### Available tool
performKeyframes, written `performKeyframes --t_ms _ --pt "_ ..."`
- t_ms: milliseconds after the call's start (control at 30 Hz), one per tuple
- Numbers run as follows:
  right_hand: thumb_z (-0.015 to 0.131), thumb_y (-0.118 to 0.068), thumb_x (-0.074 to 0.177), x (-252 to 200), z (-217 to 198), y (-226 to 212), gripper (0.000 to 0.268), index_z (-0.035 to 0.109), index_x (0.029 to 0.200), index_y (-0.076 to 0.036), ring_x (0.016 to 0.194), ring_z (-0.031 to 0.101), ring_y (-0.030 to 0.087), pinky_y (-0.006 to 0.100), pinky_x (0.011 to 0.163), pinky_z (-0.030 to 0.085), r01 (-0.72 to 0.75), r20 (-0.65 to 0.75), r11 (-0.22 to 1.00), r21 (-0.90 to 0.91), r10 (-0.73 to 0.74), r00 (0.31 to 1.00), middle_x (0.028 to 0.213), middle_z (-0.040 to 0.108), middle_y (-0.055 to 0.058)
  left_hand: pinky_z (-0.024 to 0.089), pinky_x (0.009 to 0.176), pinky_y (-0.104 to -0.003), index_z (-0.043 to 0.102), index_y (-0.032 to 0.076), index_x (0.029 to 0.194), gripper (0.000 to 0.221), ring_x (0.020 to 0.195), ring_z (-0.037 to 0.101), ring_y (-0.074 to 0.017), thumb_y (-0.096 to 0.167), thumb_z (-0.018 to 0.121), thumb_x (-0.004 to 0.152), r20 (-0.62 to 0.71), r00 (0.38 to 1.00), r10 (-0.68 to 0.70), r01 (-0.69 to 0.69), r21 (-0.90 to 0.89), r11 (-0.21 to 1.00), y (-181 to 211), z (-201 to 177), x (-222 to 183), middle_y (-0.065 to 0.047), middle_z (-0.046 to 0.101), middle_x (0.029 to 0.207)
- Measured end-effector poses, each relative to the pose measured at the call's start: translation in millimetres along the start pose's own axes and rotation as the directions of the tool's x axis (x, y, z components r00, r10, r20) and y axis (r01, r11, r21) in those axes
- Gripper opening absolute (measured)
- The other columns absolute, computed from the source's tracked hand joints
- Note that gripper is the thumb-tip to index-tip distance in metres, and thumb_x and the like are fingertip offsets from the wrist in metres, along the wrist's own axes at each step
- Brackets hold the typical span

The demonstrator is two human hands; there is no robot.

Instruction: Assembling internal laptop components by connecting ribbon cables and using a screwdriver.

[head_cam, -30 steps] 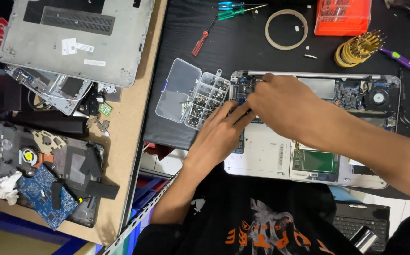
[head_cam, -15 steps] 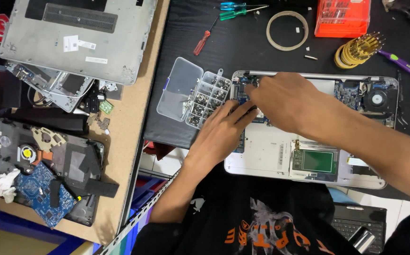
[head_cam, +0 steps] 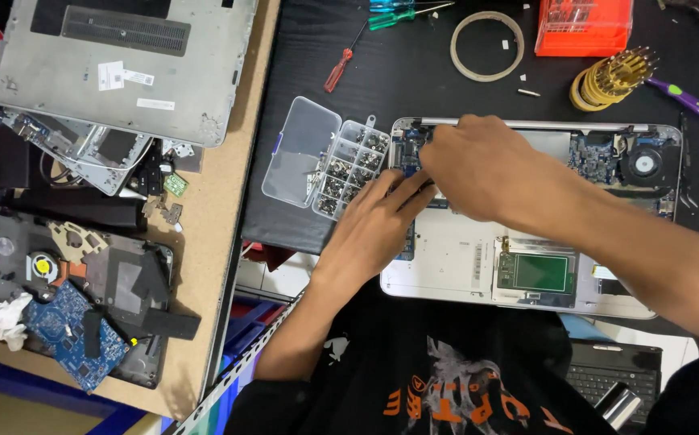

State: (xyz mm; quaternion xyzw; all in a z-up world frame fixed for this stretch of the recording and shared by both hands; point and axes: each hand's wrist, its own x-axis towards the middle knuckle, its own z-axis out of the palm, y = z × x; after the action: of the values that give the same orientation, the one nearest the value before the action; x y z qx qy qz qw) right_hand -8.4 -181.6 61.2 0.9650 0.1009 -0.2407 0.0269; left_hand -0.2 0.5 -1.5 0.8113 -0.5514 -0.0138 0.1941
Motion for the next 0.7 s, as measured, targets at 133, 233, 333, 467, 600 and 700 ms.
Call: performKeyframes --t_ms 133,233,333,467,600,700 --pt "0.088 -0.005 0.073 1 -4 3 0.017 0.083 0.089 -0.002 0.086 0.078 0.041 0.048 0.073 0.066 -0.029 -0.004 0.997 0.074 0.029 1.0 0.086 0.077 0.022 0.052 0.076 -0.031 0.072 0.009 0.123 0.052 0.116 0.056 -0.0272 -0.016 0.06 0.079 0.01 1.0 0.005 -0.005 0.005 1.0 0 1 0 -0.01 0.07 0.128" --pt "0.084 -0.005 0.076 0 -9 4 0.017 0.082 0.092 0.0 0.082 0.077 0.04 0.046 0.07 0.066 -0.02 0.0 0.996 0.087 0.02 1.0 0.087 0.077 0.023 0.052 0.076 -0.032 0.072 0.009 0.124 0.054 0.116 0.056 -0.028 -0.017 0.061 0.078 -0.017 1.0 0.005 -0.005 -0.008 1.0 0 3 -1 -0.01 0.069 0.129" --pt "0.083 -0.006 0.078 -3 -14 2 0.017 0.082 0.094 0.0 0.081 0.078 0.04 0.045 0.068 0.066 -0.03 0.017 0.994 0.102 0.028 0.999 0.088 0.077 0.024 0.052 0.077 -0.031 0.072 0.009 0.125 0.055 0.116 0.056 -0.0273 -0.017 0.061 0.078 -0.022 1.0 0.0 0.0 0.001 1.0 2 3 -2 -0.009 0.069 0.129" --pt "0.076 0.0 0.084 -11 -19 -2 0.014 0.081 0.097 0.0 0.081 0.078 0.041 0.047 0.068 0.066 -0.076 0.081 0.989 0.129 0.065 0.995 0.089 0.077 0.025 0.052 0.077 -0.033 0.072 0.008 0.125 0.055 0.117 0.056 -0.0287 -0.017 0.062 0.077 -0.019 1.0 0.005 -0.005 -0.02 1.0 3 -4 1 -0.011 0.069 0.129" --pt "0.072 0.006 0.084 -14 -12 -6 0.016 0.081 0.095 0.0 0.076 0.078 0.039 0.046 0.063 0.066 -0.04 0.01 0.998 0.042 0.04 0.999 0.089 0.077 0.025 0.051 0.077 -0.031 0.073 0.008 0.123 0.053 0.118 0.054 -0.0271 -0.015 0.062 0.076 -0.006 1.0 0.003 -0.003 -0.003 1.0 1 0 -1 -0.009 0.07 0.127" --pt "0.074 0.004 0.084 -13 -4 -3 0.013 0.081 0.094 -0.001 0.08 0.079 0.038 0.043 0.065 0.066 -0.004 0.014 1.0 0.01 0.003 1.0 0.088 0.078 0.024 0.052 0.076 -0.032 0.073 0.008 0.122 0.053 0.117 0.054 -0.0276 -0.015 0.064 0.075 -0.011 1.0 0.01 -0.01 0.0 1.0 1 -1 -1 -0.01 0.07 0.126"
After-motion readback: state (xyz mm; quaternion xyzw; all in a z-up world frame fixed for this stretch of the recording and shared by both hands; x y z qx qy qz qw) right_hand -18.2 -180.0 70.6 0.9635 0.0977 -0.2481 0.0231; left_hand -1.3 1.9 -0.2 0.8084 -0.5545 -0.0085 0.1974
